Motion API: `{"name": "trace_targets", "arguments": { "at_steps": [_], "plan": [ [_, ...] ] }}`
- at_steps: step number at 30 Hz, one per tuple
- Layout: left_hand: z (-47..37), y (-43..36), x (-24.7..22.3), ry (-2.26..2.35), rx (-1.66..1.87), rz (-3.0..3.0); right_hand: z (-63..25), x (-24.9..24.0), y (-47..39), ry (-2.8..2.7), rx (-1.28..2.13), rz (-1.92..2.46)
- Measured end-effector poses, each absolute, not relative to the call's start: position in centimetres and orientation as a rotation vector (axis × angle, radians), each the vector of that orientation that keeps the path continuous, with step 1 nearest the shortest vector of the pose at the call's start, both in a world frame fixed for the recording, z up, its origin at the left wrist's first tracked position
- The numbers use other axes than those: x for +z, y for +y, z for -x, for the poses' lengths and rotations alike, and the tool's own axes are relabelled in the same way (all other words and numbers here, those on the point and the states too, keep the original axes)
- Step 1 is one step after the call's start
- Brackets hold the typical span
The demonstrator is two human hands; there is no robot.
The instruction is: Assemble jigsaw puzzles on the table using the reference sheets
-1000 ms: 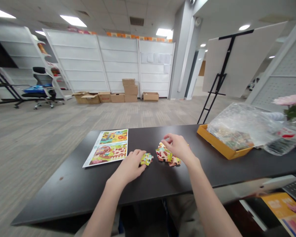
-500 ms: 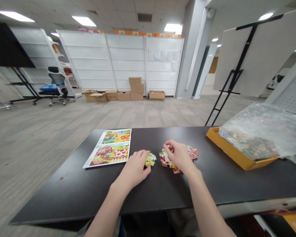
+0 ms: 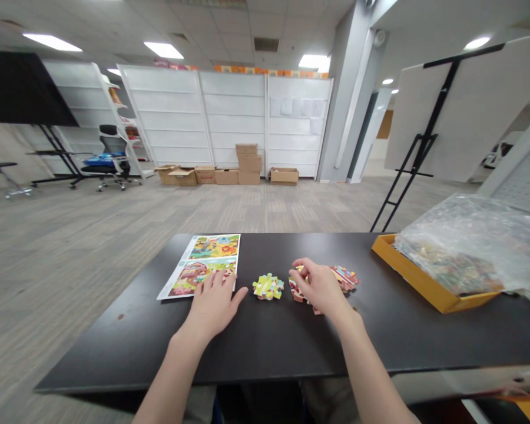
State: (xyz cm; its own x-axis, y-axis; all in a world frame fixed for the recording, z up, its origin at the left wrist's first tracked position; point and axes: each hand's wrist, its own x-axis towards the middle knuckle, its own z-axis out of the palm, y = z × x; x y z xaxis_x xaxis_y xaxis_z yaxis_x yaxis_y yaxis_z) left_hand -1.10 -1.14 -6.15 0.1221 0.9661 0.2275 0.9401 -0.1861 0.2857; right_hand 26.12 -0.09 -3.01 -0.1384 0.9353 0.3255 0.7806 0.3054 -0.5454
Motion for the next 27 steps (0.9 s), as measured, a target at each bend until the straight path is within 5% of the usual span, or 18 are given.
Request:
{"name": "trace_targets", "arguments": {
  "at_steps": [15, 23, 27],
  "plan": [
    [5.1, -1.2, -6.8, 2.233, 0.206, -2.387, -23.1, -4.0, -0.2, -2.106, 0.228, 1.332],
    [2.6, -0.4, -5.5, 1.698, 1.043, -2.328, -23.1, -4.2, -0.4, -2.244, 0.253, 1.155],
    [-0.4, -0.9, -5.4, 1.300, 0.994, -2.325, -22.8, -4.5, -0.3, -2.266, 0.291, 1.125]
  ]
}}
